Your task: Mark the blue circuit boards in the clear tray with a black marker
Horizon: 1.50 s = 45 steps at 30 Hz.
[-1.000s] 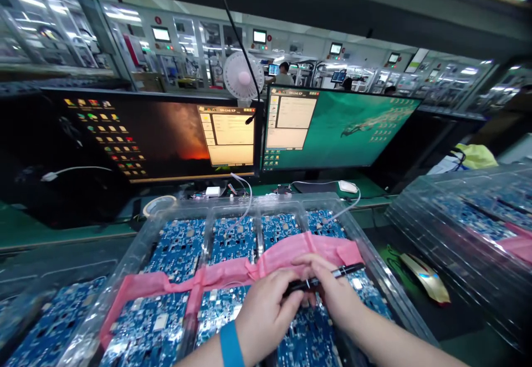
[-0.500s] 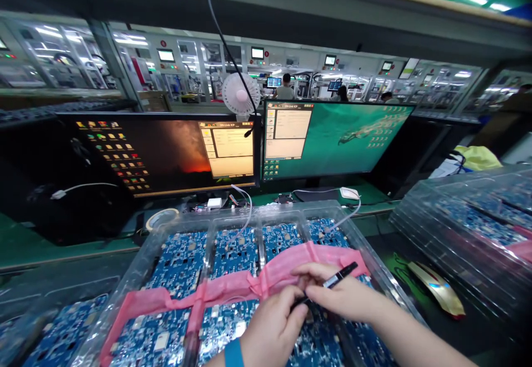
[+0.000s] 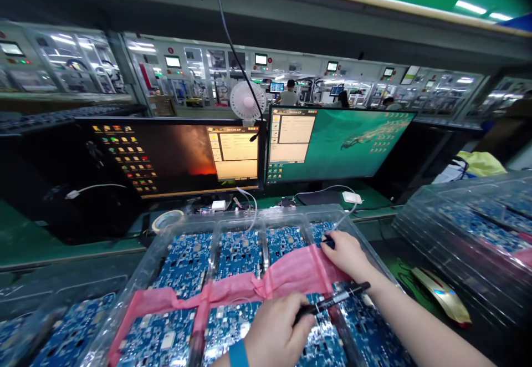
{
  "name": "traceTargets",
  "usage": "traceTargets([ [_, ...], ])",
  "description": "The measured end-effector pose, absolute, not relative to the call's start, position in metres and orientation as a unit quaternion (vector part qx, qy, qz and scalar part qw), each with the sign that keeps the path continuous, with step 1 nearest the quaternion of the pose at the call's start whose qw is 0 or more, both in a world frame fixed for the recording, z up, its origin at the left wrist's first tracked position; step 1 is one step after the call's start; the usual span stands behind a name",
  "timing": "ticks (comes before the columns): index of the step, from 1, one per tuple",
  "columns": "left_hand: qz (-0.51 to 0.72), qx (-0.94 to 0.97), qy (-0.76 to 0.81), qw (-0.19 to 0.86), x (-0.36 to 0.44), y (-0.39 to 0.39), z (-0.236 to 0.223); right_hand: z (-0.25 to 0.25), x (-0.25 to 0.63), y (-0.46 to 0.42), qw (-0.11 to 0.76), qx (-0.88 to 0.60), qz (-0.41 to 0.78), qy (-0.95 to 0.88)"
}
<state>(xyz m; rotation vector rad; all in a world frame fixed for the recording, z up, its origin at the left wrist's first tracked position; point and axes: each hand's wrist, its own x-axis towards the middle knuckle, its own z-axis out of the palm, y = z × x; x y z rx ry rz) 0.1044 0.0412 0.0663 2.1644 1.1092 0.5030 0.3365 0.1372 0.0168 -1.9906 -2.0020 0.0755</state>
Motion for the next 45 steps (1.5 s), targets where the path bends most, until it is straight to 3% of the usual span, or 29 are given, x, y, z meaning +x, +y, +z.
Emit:
traceTargets([
  [13, 0.17, 0.836, 0.414, 0.317, 0.104, 0.045, 0.066, 0.011, 0.331, 0.144, 0.162, -0.694, -0.048, -0.7],
  [21, 0.163, 0.832, 0.421, 0.323, 0.103, 0.044, 0.068, 0.008, 0.332, 0.146, 0.186, -0.696, -0.014, -0.693],
  [27, 0.165, 0.829, 0.423, 0.326, 0.103, 0.044, 0.068, 0.013, 0.34, 0.15, 0.265, -0.7, 0.079, -0.658],
  [36, 0.166, 0.827, 0.423, 0.332, 0.105, 0.043, 0.07, 0.05, 0.392, 0.149, 0.507, -0.67, 0.312, -0.443],
  [45, 0.214, 0.804, 0.428, 0.353, 0.102, 0.045, 0.069, 0.06, 0.351, 0.124, 0.519, -0.567, 0.478, -0.425],
])
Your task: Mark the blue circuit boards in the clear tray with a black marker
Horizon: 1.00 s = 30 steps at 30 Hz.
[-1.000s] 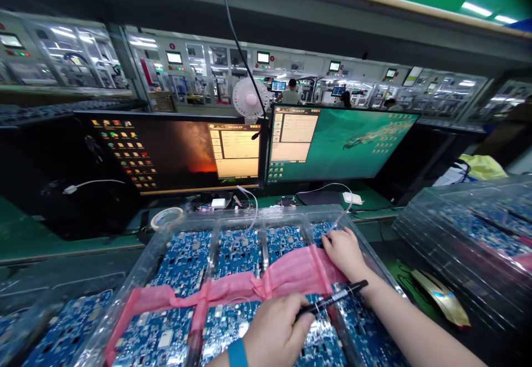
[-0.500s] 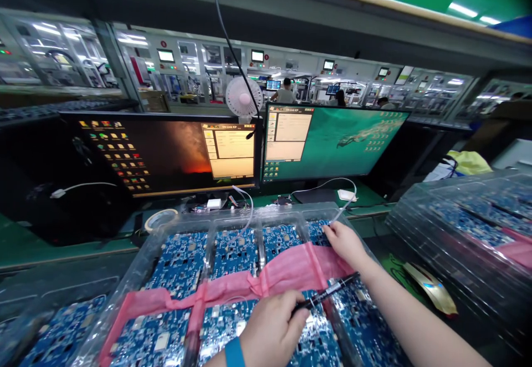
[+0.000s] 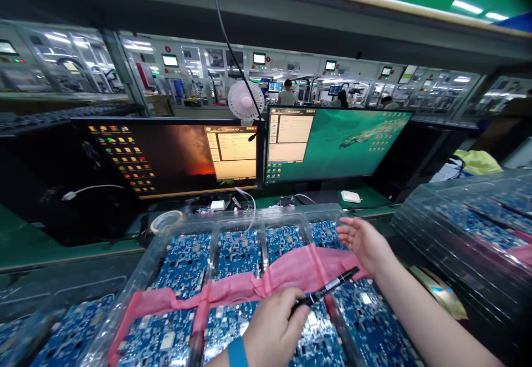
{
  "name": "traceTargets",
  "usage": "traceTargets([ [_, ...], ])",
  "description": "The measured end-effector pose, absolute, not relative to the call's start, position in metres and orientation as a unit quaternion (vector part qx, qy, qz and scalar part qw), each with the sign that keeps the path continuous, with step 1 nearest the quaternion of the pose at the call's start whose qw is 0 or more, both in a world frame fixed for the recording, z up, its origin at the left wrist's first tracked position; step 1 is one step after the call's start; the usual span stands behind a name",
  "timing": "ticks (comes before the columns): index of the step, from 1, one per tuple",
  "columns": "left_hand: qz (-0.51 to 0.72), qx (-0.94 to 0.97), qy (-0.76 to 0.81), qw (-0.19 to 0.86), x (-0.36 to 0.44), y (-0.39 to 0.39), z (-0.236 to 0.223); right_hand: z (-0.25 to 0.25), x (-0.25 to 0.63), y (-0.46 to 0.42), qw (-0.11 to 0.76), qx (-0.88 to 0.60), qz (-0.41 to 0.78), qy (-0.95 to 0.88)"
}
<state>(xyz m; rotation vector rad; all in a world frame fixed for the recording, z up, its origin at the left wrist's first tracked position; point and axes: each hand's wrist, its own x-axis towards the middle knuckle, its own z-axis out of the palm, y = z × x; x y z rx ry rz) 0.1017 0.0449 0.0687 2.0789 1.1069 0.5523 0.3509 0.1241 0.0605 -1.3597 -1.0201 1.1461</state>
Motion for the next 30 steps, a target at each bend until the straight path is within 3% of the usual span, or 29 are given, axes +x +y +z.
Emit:
traceTargets([
  [3, 0.244, 0.783, 0.436, 0.37, 0.101, 0.046, 0.068, 0.057, 0.312, 0.106, 0.457, -0.517, 0.514, -0.509],
  [9, 0.274, 0.77, 0.426, 0.388, 0.102, 0.047, 0.063, 0.051, 0.282, 0.066, 0.207, -0.378, 0.441, -0.787],
  [17, 0.227, 0.8, 0.423, 0.36, 0.104, 0.049, 0.063, 0.038, 0.266, 0.066, 0.285, -0.307, 0.506, -0.754],
  [30, 0.192, 0.828, 0.41, 0.33, 0.104, 0.051, 0.056, 0.035, 0.262, 0.067, 0.262, -0.364, 0.464, -0.764],
])
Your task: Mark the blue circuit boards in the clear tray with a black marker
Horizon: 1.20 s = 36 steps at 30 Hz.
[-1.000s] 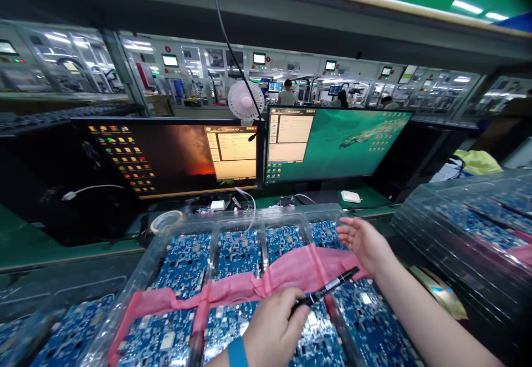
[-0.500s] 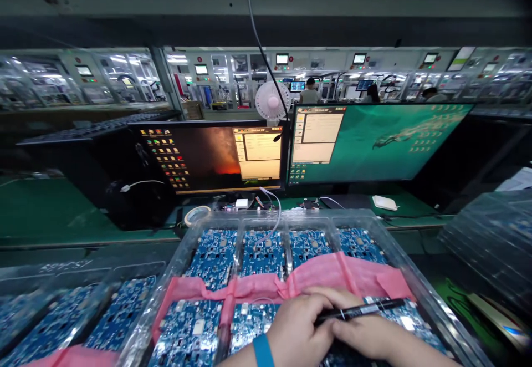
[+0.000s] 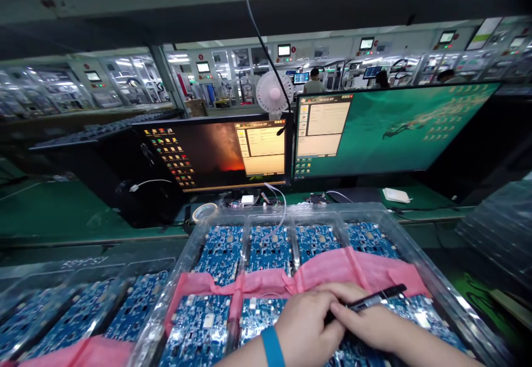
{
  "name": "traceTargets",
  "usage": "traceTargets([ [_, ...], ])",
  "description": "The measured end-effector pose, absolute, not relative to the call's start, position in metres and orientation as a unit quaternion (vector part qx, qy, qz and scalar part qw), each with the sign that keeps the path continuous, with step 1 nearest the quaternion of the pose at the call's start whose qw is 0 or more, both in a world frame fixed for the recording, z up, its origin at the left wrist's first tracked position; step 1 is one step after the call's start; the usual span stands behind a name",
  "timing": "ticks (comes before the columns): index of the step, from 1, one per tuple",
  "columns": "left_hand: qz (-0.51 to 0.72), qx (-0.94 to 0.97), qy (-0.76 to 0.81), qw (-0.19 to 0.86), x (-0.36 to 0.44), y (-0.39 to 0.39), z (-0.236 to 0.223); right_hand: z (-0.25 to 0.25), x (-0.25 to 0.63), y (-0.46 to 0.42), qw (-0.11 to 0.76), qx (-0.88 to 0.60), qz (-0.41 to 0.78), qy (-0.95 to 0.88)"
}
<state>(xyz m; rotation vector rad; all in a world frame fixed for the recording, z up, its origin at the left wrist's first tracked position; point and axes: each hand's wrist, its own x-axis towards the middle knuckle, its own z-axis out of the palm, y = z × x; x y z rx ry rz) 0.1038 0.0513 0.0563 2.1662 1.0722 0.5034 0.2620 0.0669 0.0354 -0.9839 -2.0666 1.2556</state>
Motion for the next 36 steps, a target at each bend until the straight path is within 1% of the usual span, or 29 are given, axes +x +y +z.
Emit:
traceTargets([
  [7, 0.158, 0.835, 0.418, 0.32, 0.102, 0.052, 0.059, 0.035, 0.262, 0.068, 0.253, -0.37, 0.455, -0.77],
  [17, 0.178, 0.839, 0.406, 0.316, 0.104, 0.05, 0.064, 0.037, 0.262, 0.068, 0.249, -0.363, 0.459, -0.771],
  [20, 0.151, 0.852, 0.422, 0.269, 0.102, 0.051, 0.072, 0.033, 0.266, 0.068, 0.239, -0.367, 0.468, -0.767],
  [22, 0.11, 0.858, 0.46, 0.203, 0.094, 0.057, 0.08, 0.028, 0.269, 0.068, 0.241, -0.377, 0.474, -0.758],
  [24, 0.064, 0.832, 0.538, 0.12, 0.079, 0.067, 0.088, 0.022, 0.272, 0.067, 0.241, -0.394, 0.48, -0.746],
  [26, 0.026, 0.763, 0.645, 0.045, 0.06, 0.079, 0.093, 0.021, 0.273, 0.066, 0.233, -0.41, 0.482, -0.738],
  [28, 0.006, 0.72, 0.693, 0.023, 0.04, 0.092, 0.093, 0.025, 0.273, 0.065, 0.219, -0.414, 0.485, -0.739],
  [31, -0.011, 0.69, 0.723, 0.019, 0.021, 0.107, 0.085, 0.034, 0.271, 0.064, 0.208, -0.414, 0.491, -0.738],
  [36, -0.008, 0.681, 0.732, 0.02, 0.022, 0.126, 0.067, 0.037, 0.269, 0.066, 0.219, -0.407, 0.481, -0.745],
])
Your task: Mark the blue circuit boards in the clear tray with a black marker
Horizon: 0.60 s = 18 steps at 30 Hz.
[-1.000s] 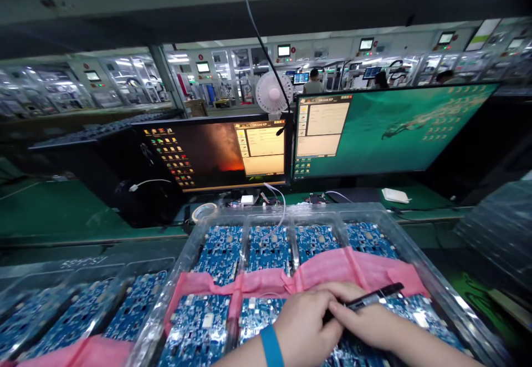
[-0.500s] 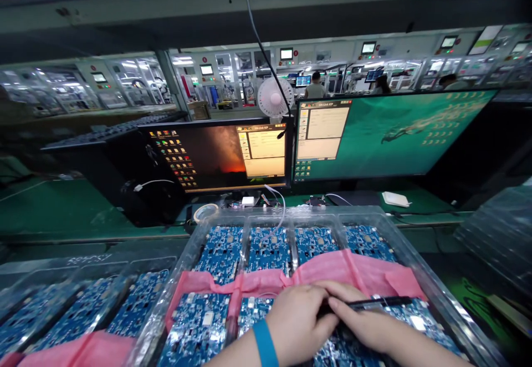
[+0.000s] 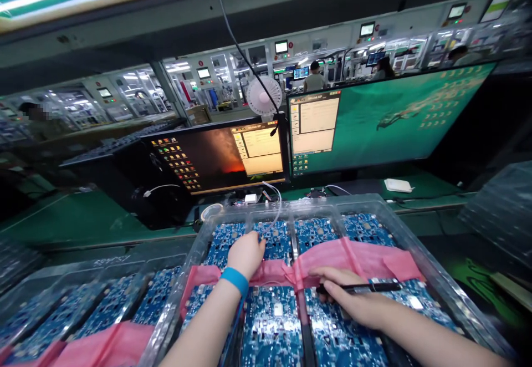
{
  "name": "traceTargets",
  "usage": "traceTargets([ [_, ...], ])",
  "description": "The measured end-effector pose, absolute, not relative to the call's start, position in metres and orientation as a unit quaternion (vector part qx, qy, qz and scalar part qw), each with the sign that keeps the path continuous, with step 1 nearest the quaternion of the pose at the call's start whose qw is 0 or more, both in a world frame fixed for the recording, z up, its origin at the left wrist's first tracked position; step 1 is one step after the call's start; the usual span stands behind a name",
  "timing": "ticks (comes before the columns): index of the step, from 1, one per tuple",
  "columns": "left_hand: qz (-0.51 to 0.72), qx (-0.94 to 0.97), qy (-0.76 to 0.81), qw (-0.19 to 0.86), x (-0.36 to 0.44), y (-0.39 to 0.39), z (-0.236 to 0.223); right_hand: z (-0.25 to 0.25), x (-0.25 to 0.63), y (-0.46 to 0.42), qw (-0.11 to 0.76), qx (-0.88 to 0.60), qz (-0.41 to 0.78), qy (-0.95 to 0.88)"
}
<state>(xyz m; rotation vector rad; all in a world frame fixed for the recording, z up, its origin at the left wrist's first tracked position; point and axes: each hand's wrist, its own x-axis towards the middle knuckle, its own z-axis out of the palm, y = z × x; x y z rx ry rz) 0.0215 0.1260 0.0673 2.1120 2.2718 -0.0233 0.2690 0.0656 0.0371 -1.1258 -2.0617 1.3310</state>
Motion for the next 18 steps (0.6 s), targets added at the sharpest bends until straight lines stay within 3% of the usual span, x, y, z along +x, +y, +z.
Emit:
traceTargets([
  [18, -0.005, 0.662, 0.749, -0.014, 0.03, 0.143, 0.055, 0.046, 0.269, 0.068, 0.217, -0.4, 0.451, -0.768],
])
